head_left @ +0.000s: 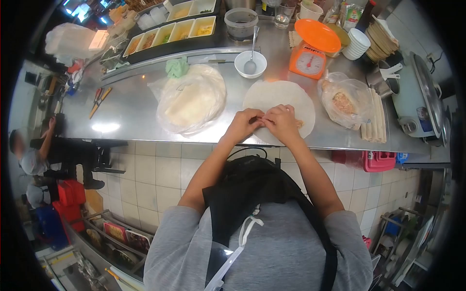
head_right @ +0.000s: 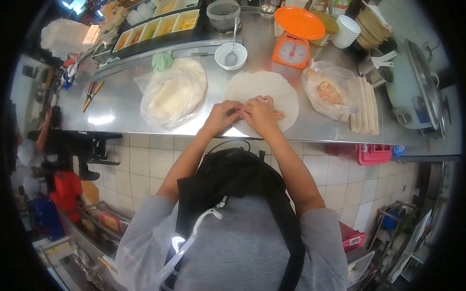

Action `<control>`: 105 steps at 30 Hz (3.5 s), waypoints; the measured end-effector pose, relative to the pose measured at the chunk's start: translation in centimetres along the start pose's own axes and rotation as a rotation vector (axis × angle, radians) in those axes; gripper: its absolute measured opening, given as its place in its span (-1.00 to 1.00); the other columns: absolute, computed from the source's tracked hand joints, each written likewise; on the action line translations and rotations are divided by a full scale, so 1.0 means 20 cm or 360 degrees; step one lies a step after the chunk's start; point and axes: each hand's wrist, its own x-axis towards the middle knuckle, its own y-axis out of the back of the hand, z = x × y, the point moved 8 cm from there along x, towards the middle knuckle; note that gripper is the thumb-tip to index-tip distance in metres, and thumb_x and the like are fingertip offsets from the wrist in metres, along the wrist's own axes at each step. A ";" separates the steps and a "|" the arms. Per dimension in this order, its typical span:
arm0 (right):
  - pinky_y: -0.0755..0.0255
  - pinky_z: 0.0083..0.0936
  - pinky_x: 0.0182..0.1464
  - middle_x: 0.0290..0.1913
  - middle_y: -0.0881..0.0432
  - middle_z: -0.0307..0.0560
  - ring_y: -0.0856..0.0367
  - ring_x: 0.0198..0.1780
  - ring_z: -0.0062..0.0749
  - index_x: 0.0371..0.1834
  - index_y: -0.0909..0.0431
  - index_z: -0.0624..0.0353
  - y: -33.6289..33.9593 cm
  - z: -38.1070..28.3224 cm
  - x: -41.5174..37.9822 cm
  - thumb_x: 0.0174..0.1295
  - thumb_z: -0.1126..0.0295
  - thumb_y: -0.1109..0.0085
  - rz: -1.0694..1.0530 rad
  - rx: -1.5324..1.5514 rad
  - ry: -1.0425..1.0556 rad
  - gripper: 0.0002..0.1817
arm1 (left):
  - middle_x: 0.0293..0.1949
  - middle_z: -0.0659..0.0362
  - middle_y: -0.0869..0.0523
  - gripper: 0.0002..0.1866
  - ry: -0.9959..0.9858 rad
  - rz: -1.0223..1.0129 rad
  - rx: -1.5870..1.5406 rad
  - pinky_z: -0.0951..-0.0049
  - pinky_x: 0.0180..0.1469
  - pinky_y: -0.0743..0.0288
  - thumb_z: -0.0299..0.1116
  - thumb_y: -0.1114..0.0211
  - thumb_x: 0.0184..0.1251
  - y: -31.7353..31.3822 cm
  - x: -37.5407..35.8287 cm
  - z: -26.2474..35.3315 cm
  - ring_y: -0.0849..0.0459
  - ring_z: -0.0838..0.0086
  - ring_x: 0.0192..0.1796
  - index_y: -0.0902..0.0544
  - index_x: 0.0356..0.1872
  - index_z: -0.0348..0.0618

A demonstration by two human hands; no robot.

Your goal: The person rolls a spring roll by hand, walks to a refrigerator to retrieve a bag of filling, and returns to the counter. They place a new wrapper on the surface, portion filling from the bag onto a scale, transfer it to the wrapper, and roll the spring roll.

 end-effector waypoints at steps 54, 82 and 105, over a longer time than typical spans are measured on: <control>-0.45 -0.44 -0.11 -0.22 -0.60 0.08 -0.58 -0.18 -0.13 -0.19 -0.60 0.32 0.36 0.41 -0.38 -0.05 0.67 -0.16 0.0424 0.0650 -0.0360 -0.71 | -0.18 0.00 -0.67 -0.46 -0.0606 -0.0032 0.0624 0.19 0.07 -0.37 -0.39 -0.37 -0.02 -0.47 0.14 0.30 -0.55 0.08 -0.06 -0.51 0.09 -0.19; -0.45 -0.46 -0.16 -0.15 -0.59 0.01 -0.55 -0.22 -0.19 -0.23 -0.64 0.29 0.29 0.49 -0.38 -0.08 0.59 -0.27 0.0422 0.0668 -0.0449 -0.73 | -0.31 0.06 -0.71 -0.83 -0.0823 0.0025 0.0647 0.23 -0.12 -0.45 -0.47 -0.34 0.00 -0.51 0.16 0.31 -0.61 0.13 -0.24 -0.67 -0.33 -0.25; -0.20 -0.24 0.07 -0.26 -0.58 -0.29 -0.46 -0.07 -0.33 -0.26 -0.68 0.04 0.17 0.24 -0.18 -0.03 0.33 -0.27 0.0125 0.0028 -0.0276 -0.77 | -0.06 -0.02 -0.64 -0.44 -0.0042 -0.0132 0.0127 0.35 0.09 -0.46 -0.50 -0.41 -0.04 -0.08 0.03 0.06 -0.59 0.20 0.01 -0.50 0.10 -0.21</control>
